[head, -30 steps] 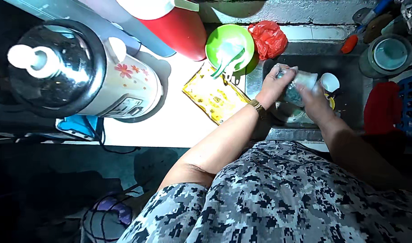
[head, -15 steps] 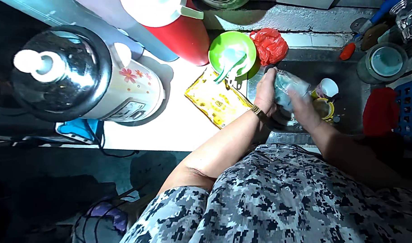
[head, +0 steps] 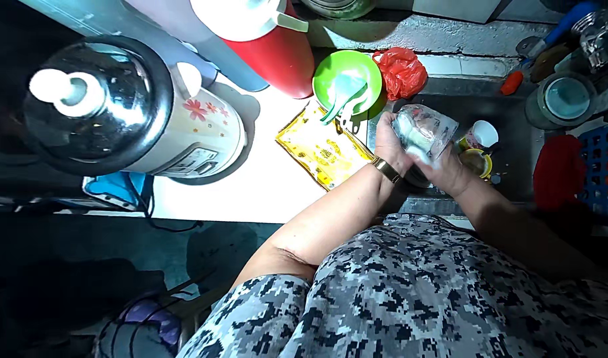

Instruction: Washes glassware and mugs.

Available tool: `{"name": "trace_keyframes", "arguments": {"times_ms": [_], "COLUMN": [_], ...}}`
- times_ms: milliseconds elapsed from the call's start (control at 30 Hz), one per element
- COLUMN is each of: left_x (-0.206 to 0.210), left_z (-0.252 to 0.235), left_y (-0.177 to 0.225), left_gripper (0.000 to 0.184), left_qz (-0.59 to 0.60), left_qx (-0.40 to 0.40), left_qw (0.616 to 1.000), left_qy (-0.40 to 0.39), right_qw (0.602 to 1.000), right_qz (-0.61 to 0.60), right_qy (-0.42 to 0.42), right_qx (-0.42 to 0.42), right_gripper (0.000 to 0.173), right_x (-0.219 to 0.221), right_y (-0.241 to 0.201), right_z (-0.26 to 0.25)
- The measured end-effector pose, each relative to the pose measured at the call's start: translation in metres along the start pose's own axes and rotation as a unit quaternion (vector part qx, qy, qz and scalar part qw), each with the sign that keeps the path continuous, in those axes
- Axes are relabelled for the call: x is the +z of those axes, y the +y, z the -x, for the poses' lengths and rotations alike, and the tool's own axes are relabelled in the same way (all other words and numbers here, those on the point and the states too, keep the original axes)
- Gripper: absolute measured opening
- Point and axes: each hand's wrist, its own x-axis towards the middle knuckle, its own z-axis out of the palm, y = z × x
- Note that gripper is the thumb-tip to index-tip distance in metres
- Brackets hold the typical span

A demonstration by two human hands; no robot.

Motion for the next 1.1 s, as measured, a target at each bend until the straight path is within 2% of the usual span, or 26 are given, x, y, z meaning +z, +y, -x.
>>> {"name": "trace_keyframes", "arguments": {"times_ms": [33, 67, 133, 200, 233, 333, 433, 500, 600, 633, 700, 767, 833, 933, 1000, 1100], "left_x": [0.001, 0.001, -0.002, -0.007, -0.008, -0.011, -0.024, -0.029, -0.031, -0.034, -0.04, -0.043, -0.045, -0.042, -0.04, -0.037], "left_z": [0.002, 0.003, 0.001, -0.002, -0.002, -0.002, -0.008, -0.009, -0.002, 0.0, 0.001, 0.002, 0.001, 0.002, 0.006, 0.014], "left_y": [0.0, 0.0, -0.001, 0.001, 0.005, 0.019, 0.02, 0.014, 0.006, 0.004, -0.001, -0.004, -0.002, 0.002, 0.003, 0.001], "left_gripper": [0.029, 0.033, 0.041, 0.046, 0.045, 0.044, 0.037, 0.038, 0.048, 0.051, 0.042, 0.032, 0.04, 0.046, 0.045, 0.038], "left_qz": [-0.009, -0.024, -0.069, -0.137, -0.179, -0.326, -0.407, -0.394, -0.326, -0.296, -0.225, -0.158, -0.123, -0.086, -0.074, -0.081], "left_qx": [-0.014, -0.027, -0.037, -0.022, -0.021, -0.075, -0.108, -0.142, -0.169, -0.169, -0.169, -0.173, -0.177, -0.179, -0.182, -0.201], "left_qw": [1.0, 0.999, 0.997, 0.99, 0.981, 0.927, 0.862, 0.846, 0.868, 0.88, 0.905, 0.922, 0.924, 0.925, 0.925, 0.918], "left_qy": [0.021, 0.028, 0.018, -0.037, -0.072, -0.17, -0.282, -0.329, -0.336, -0.33, -0.319, -0.31, -0.315, -0.324, -0.326, -0.331], "right_qw": [0.997, 0.998, 0.995, 0.958, 0.939, 0.934, 0.957, 0.964, 0.953, 0.941, 0.901, 0.877, 0.914, 0.972, 0.985, 0.988], "right_qz": [0.064, 0.058, -0.07, -0.218, -0.251, -0.193, -0.104, -0.072, -0.09, -0.129, -0.245, -0.342, -0.345, -0.222, -0.159, -0.133], "right_qy": [-0.014, -0.02, 0.009, 0.068, 0.095, 0.108, 0.073, 0.044, 0.087, 0.132, 0.216, 0.241, 0.161, 0.034, 0.023, 0.07], "right_qx": [-0.027, -0.019, 0.067, 0.171, 0.214, 0.279, 0.259, 0.252, 0.275, 0.284, 0.285, 0.235, 0.14, 0.07, 0.059, 0.039], "right_gripper": [0.053, 0.05, 0.037, 0.026, 0.024, 0.024, 0.028, 0.036, 0.033, 0.031, 0.034, 0.032, 0.039, 0.052, 0.052, 0.033], "right_x": [-0.002, -0.005, -0.011, -0.018, -0.022, -0.039, -0.047, -0.049, -0.05, -0.05, -0.053, -0.06, -0.07, -0.074, -0.071, -0.072], "right_y": [0.004, 0.004, -0.01, -0.02, -0.022, -0.018, -0.015, -0.017, -0.021, -0.021, -0.02, -0.015, -0.006, -0.007, -0.011, -0.015], "right_z": [0.001, 0.0, -0.004, -0.011, -0.015, -0.025, -0.032, -0.036, -0.041, -0.042, -0.042, -0.042, -0.035, -0.026, -0.019, -0.017]}}
